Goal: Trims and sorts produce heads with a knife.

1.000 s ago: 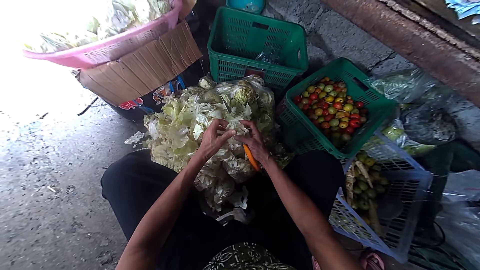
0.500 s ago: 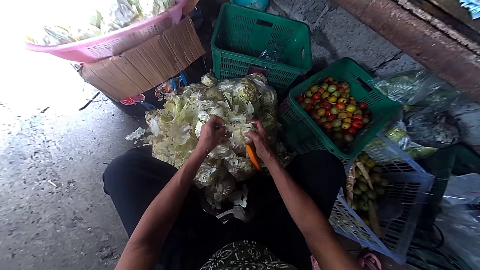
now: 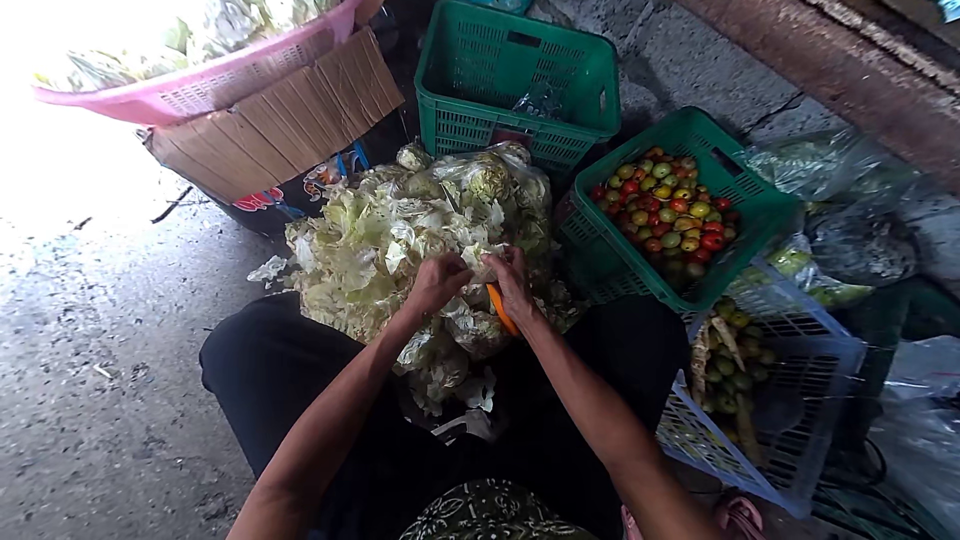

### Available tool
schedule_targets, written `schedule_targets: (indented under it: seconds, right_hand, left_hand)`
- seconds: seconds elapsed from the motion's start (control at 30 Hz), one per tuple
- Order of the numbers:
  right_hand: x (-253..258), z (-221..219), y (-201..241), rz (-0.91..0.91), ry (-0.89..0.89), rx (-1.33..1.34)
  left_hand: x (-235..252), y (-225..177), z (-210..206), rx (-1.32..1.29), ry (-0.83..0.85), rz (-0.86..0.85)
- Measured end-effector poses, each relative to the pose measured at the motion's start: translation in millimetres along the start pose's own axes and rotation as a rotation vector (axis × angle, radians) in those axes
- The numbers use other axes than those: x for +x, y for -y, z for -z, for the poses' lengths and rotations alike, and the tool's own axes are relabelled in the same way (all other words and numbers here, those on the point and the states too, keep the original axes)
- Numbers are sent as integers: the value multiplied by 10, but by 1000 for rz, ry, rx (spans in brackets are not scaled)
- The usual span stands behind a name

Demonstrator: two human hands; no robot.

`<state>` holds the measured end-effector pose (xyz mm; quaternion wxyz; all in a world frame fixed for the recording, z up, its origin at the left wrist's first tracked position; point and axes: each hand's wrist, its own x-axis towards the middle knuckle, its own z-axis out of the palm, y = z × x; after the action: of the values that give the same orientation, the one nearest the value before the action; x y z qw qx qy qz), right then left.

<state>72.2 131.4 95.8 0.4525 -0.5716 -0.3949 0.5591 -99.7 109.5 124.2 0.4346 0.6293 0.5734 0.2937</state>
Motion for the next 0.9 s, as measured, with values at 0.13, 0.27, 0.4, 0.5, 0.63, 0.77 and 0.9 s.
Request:
schedule_targets:
  seconds: [0.13,0.27,0.4,0.5,0.63,0.77,0.9]
  right_hand:
    - [13,24,26,-4,-33,34]
    - [-36,-28,38,5,2,6]
    - [-68,-46,56,23,19,-28]
    - [-29,-14,66,10,-15,-15]
    - [17,39,74,-33,-29,60]
    - [59,61,92,-82,-26,203]
    - [115,44,2,-28,-6,224]
  left_hand:
    - [1,7,70,-257,-60,65]
    - [-2,6,-48,-69,-62,-65]
    - [21,52,-87,107,-101,-276]
    - [6,22,-51,-11,-73,-260]
    - [-20,-3,116,-70,-41,-202]
    - [-10,11,234,270,-123,-276]
    - [16,45,124,387,-222,-240]
